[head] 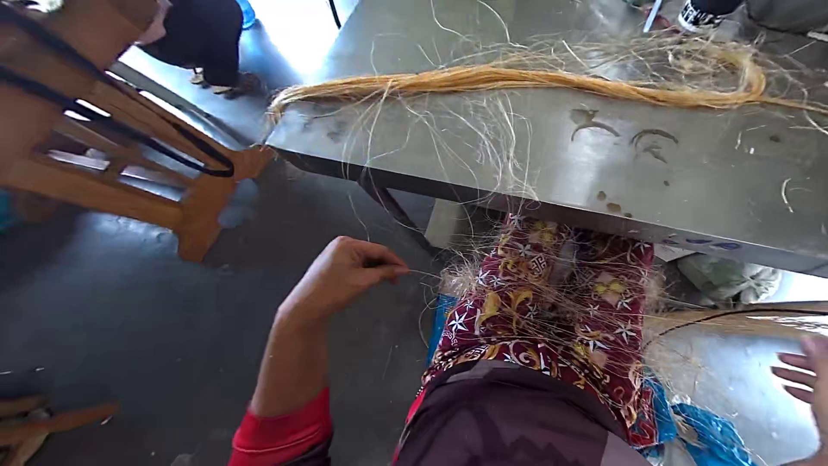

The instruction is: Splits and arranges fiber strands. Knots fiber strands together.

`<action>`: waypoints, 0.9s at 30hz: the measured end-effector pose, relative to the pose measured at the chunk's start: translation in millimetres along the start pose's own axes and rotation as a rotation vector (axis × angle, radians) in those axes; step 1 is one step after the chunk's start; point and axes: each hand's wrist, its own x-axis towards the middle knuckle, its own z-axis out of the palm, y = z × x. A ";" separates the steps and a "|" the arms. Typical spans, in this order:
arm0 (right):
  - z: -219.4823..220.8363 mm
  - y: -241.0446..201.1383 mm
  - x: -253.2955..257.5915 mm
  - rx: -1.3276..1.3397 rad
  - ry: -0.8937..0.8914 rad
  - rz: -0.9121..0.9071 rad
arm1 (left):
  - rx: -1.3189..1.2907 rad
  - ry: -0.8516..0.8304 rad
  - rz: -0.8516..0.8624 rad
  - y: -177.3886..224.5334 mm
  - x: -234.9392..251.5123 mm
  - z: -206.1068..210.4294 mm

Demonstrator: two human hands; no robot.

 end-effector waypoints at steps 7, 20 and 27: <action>108.5 -97.0 -64.5 0.264 -0.495 -1.010 | -0.124 -0.065 0.186 18.4 -8.5 32.5; 193.1 -143.4 -101.5 0.272 -1.217 -0.446 | -0.112 -0.065 0.211 19.1 -9.4 58.1; 198.8 -125.3 -75.9 0.320 -1.221 -0.322 | 0.074 0.020 0.131 -21.1 -10.3 14.4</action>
